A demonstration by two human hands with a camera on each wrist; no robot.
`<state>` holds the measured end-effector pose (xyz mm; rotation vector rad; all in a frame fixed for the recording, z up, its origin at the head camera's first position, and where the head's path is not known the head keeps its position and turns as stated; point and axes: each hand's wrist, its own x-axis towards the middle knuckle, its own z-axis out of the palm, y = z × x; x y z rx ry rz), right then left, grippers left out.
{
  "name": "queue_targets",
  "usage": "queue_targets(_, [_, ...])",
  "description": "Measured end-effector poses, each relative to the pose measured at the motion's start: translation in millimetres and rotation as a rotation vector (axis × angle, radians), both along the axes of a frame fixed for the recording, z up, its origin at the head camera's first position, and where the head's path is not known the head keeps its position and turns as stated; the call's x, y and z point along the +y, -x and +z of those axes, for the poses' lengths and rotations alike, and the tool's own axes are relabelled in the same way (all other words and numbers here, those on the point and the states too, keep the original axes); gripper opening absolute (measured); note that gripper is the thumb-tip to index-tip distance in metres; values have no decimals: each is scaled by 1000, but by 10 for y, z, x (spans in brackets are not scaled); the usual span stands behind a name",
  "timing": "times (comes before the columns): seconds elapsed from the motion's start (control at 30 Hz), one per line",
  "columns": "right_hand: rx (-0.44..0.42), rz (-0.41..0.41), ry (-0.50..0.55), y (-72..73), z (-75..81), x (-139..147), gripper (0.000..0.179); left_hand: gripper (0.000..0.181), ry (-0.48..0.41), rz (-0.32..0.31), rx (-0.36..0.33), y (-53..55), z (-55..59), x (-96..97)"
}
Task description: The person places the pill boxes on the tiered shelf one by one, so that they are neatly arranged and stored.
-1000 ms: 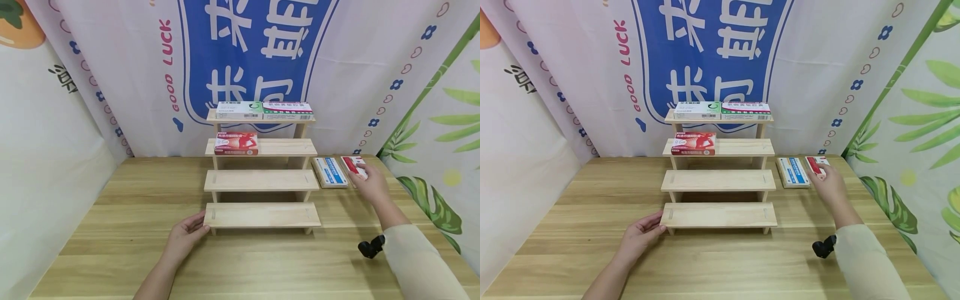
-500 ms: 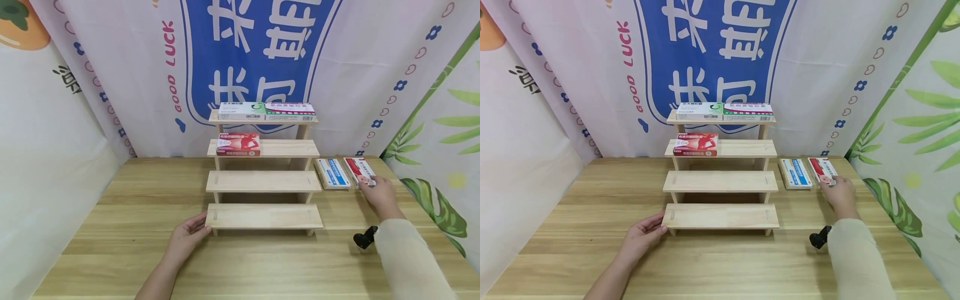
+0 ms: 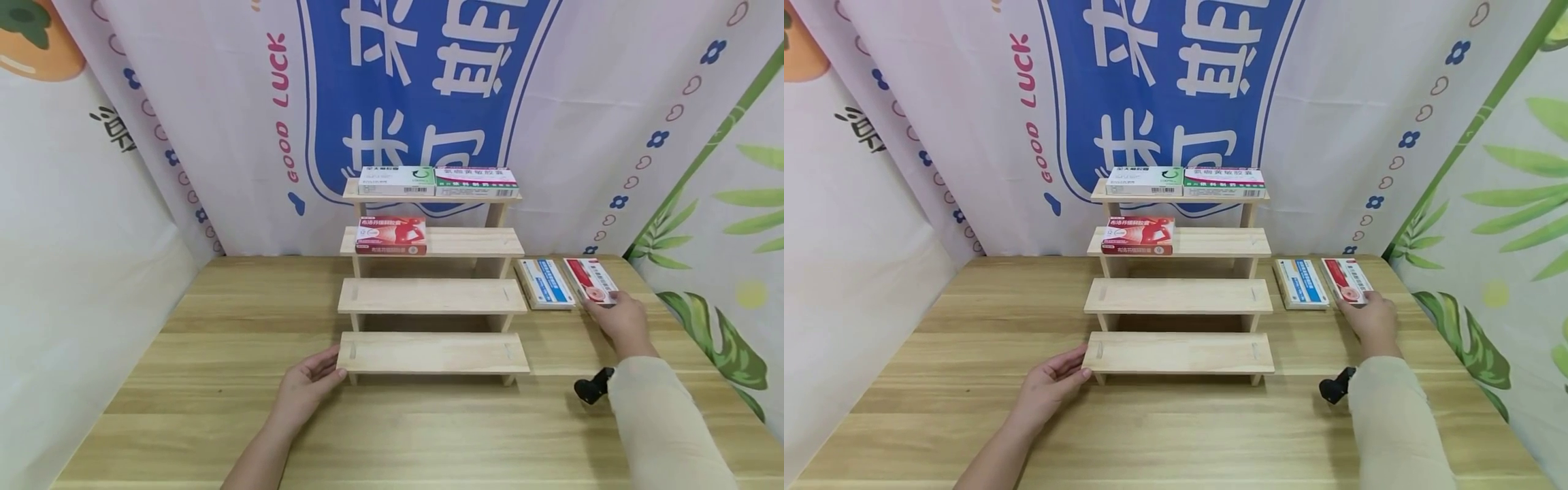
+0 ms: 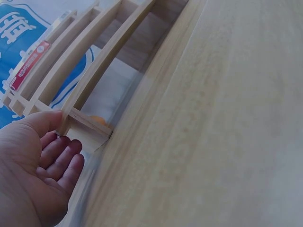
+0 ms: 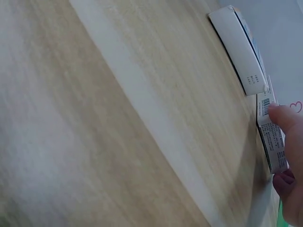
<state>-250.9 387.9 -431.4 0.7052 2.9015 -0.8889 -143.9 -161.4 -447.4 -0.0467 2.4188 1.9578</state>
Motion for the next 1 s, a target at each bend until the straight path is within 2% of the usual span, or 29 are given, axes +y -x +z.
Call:
queue_targets(0.23, [72, -43, 52, -78, 62, 22, 89, 47, 3, 2, 1, -3, -4, 6])
queue_targets(0.43, [132, -38, 152, -193, 219, 17, 93, 46, -12, 7, -2, 9, -16, 11])
queue_targets(0.7, [277, 64, 101, -368, 619, -104, 80, 46, -7, -2, 4, 8, -26, 1])
queue_targets(0.87, [307, 137, 162, -477, 861, -194, 79, 47, -10, -5, 4, 17, -28, -5])
queue_targets(1.0, [303, 202, 147, -555, 1008, -293, 80, 46, -1, -4, 3, 22, -28, -2])
